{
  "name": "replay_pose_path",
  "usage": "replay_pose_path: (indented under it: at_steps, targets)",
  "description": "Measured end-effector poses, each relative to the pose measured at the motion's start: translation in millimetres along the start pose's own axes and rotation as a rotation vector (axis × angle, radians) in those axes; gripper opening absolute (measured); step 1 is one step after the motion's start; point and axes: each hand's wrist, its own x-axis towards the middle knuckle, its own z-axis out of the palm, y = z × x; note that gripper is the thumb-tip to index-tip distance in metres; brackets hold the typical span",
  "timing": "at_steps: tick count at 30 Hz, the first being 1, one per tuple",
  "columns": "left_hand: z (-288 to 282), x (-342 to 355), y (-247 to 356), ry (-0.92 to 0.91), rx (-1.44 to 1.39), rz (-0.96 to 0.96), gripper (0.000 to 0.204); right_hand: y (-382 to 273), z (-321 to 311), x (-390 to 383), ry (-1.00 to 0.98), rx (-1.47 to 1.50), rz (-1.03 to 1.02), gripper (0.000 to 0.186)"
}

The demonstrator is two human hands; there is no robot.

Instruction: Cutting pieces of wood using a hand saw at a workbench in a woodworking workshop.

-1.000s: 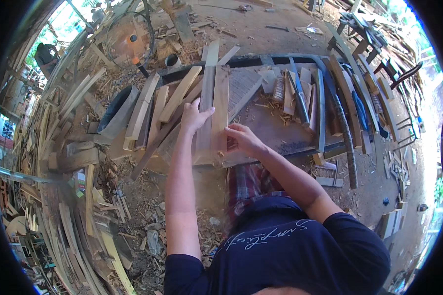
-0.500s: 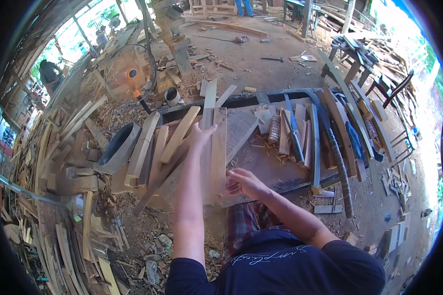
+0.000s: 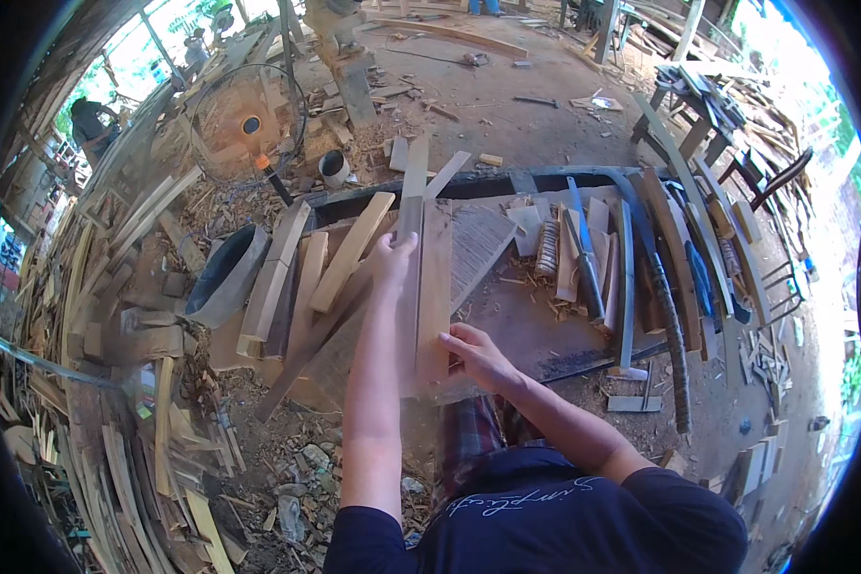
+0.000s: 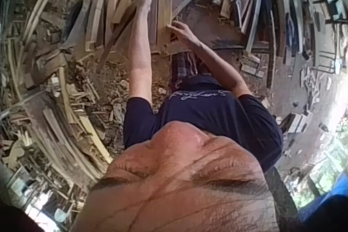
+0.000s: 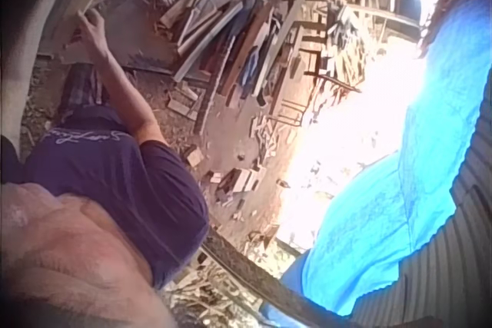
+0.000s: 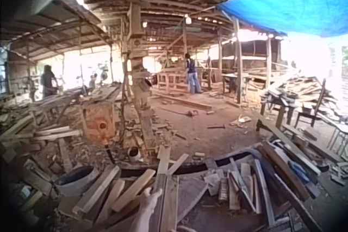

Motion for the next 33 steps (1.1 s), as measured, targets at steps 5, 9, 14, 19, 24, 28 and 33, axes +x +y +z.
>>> replay_pose_path:
  at_steps: [5,9,14,19,24,28,33]
  targets:
    - [-32,16,-12,-0.219,-0.455,-0.168,0.032,4,5,-3,0.043,0.025,-0.014,0.033]
    - [-53,8,-1,-0.350,-0.494,-0.257,0.032,1,2,-9,0.046,0.045,-0.015,0.033]
    - [-83,-10,7,-0.690,-0.900,-0.370,0.040,1,2,-14,0.417,-0.320,-0.405,0.024]
    - [-68,-37,43,-0.951,-1.276,-0.419,0.031,-32,30,-38,0.309,-0.253,-0.438,0.028]
    - [-39,-77,65,-0.663,-1.208,-0.419,0.027,-33,60,-61,0.047,-0.270,-0.379,0.057]
    - [-18,-122,95,-0.352,-0.892,-0.230,0.036,-18,41,-75,0.092,-0.296,-0.474,0.055]
    - [19,-136,95,-0.406,-0.741,-0.228,0.038,-46,14,-117,0.222,-0.281,-0.432,0.053]
